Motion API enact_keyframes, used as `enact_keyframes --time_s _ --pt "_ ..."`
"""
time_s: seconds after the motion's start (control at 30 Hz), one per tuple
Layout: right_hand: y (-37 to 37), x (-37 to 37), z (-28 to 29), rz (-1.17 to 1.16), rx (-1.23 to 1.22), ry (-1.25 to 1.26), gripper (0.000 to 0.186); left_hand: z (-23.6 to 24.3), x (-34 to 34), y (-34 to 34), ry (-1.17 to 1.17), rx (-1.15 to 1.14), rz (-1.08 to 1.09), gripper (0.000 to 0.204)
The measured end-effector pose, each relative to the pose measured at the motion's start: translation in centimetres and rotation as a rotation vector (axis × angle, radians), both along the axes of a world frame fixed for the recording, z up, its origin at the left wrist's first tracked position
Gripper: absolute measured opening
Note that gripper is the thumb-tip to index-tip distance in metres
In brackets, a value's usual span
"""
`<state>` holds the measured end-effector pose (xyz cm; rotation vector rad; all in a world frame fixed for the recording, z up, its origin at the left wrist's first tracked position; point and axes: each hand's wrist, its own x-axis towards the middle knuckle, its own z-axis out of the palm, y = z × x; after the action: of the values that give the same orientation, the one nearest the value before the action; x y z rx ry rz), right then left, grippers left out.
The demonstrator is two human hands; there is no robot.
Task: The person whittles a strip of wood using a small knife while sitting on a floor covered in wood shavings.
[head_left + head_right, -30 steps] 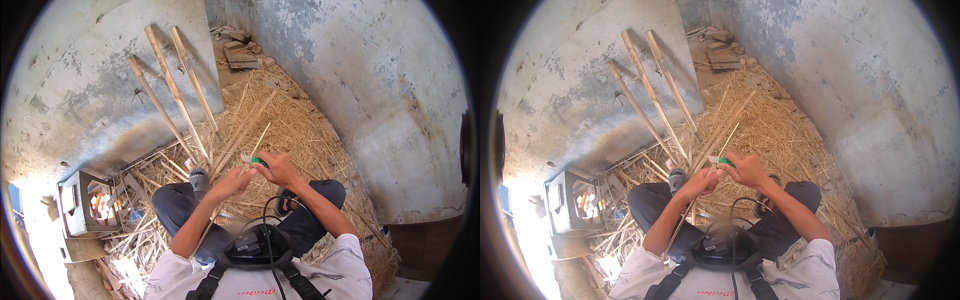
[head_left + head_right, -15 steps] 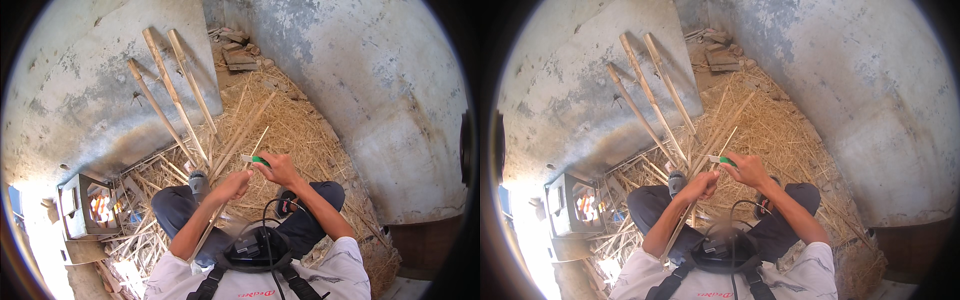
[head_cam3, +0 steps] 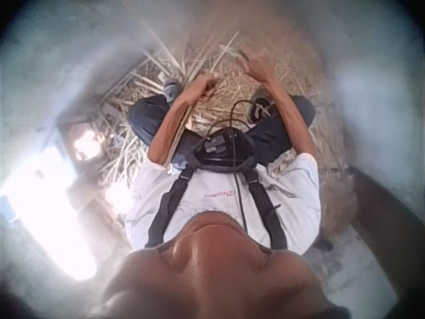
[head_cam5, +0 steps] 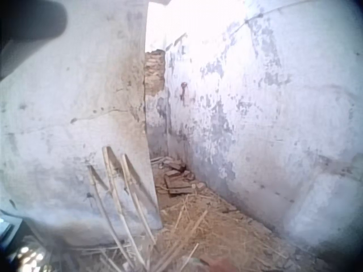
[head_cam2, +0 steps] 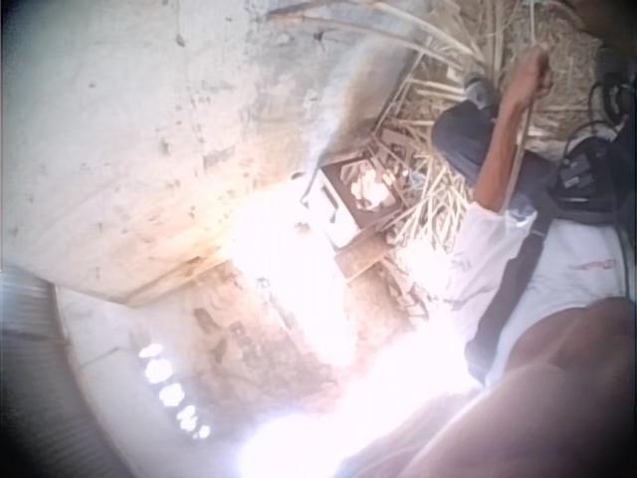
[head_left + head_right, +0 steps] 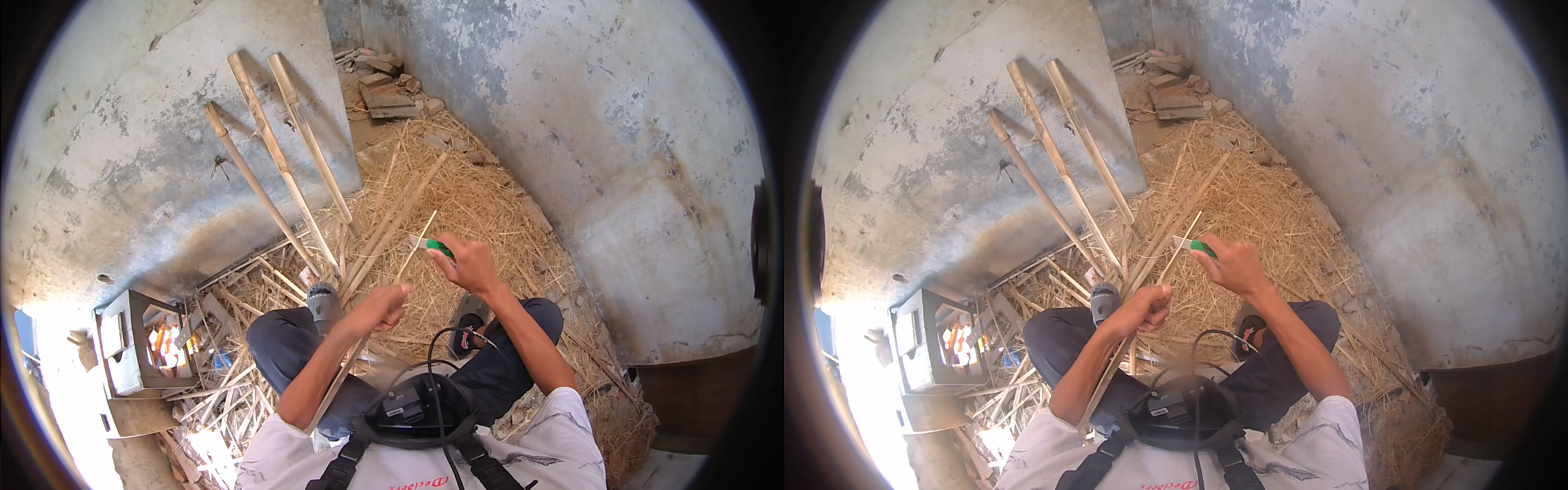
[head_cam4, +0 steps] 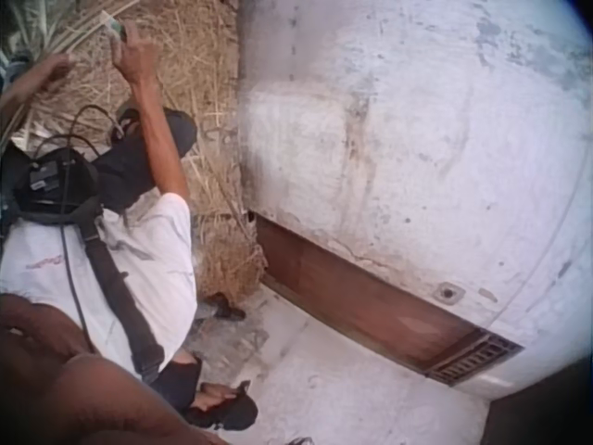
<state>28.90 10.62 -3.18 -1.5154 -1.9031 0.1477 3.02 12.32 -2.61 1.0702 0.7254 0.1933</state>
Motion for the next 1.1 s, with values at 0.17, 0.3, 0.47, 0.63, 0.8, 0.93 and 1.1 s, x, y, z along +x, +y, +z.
enact_keyframes --time_s 0.17,0.3,0.47,0.63,0.8,0.93,1.1 --pt "0.9 2.4 1.4 -0.209 -0.107 0.076 0.034 0.7 -0.5 -0.5 -0.020 -0.043 -0.030 0.047" --pt "1.9 7.7 0.5 -0.391 -0.105 0.166 0.036 0.1 -1.4 -0.9 -0.106 -0.124 -0.069 0.046" --pt "1.6 7.7 -0.1 -0.333 -0.138 0.565 0.039 0.3 -1.2 -0.3 -0.192 -0.204 -0.155 0.050" --pt "1.0 3.6 1.6 0.026 -0.459 1.086 0.038 -0.6 -0.9 -0.4 -0.259 -0.285 -0.214 0.054" --pt "0.8 2.8 1.2 0.112 -0.525 1.153 0.037 -0.6 -1.0 -0.6 -0.199 -0.292 -0.164 0.062" --pt "0.9 2.6 0.9 0.046 -0.506 1.102 0.033 -0.9 -0.9 -0.5 -0.160 -0.232 -0.112 0.052" --pt "0.6 2.6 0.7 0.005 -0.490 1.036 0.030 -0.8 -0.7 -0.2 -0.177 -0.138 -0.107 0.039"
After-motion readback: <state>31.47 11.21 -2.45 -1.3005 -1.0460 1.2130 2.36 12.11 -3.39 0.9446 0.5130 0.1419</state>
